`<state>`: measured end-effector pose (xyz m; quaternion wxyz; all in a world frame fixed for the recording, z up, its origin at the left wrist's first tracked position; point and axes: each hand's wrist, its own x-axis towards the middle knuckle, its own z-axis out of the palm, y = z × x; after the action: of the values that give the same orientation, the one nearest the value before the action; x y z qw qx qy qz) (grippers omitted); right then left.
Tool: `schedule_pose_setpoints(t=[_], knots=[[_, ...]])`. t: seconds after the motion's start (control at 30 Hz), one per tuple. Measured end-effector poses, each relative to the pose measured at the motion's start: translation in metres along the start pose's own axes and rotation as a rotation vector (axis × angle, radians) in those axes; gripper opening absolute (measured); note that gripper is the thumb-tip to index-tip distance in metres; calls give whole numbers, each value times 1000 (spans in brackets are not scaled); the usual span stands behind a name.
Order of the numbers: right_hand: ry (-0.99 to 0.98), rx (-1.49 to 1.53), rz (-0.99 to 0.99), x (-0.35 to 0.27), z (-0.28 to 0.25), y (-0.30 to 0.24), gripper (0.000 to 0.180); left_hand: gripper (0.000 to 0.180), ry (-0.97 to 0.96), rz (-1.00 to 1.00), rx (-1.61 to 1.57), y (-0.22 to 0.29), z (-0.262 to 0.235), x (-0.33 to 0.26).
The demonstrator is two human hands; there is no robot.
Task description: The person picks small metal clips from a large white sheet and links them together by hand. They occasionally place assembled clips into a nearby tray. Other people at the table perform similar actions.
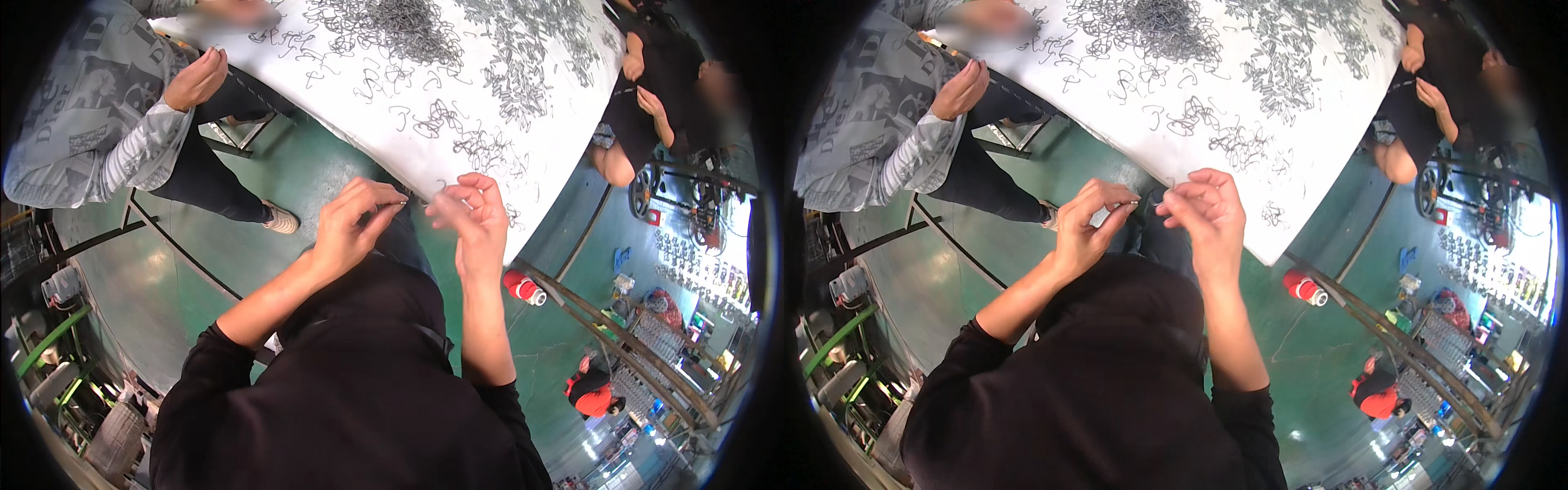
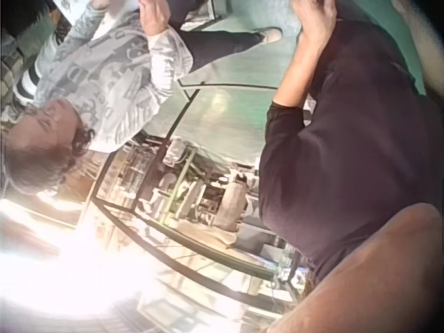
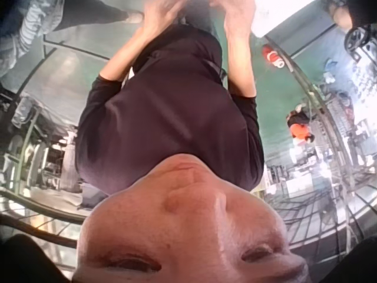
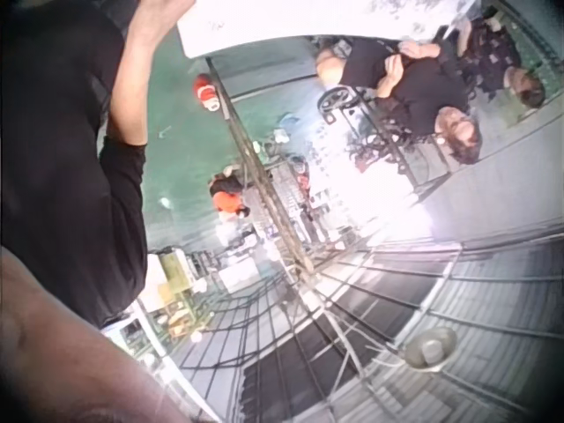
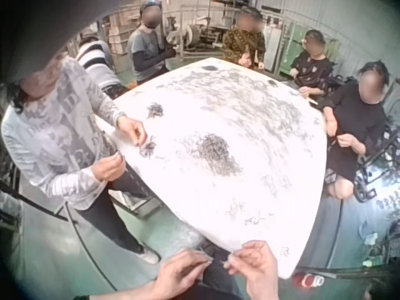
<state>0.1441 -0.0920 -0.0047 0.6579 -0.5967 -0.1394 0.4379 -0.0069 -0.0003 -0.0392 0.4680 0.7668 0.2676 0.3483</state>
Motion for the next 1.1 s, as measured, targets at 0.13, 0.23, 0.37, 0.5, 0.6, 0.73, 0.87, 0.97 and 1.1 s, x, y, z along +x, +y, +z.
schedule_pose_setpoints(t=[0.13,0.23,0.37,0.5,0.6,0.73,0.87,0.97,1.1], knots=[[44,41,-69,-29,16,7,29,20,-32,15,-28,4,0,-4],[91,49,-115,-33,19,13,26,21,-44,37,-27,5,2,-5],[163,40,-195,-37,20,20,25,26,-62,106,-6,6,8,-6],[213,-102,-397,-44,20,32,23,33,-72,237,-4,2,16,-2],[198,-211,-631,-46,13,40,20,34,-60,325,39,-16,16,15],[172,-307,-761,-46,0,44,20,25,-20,279,118,-66,47,82],[182,-428,-755,-46,-8,40,21,13,-74,291,222,-113,111,169],[186,-481,-712,-43,-11,37,23,16,-103,95,399,-128,163,209],[142,-563,-753,-33,-18,36,25,17,-94,37,626,-141,206,236]])
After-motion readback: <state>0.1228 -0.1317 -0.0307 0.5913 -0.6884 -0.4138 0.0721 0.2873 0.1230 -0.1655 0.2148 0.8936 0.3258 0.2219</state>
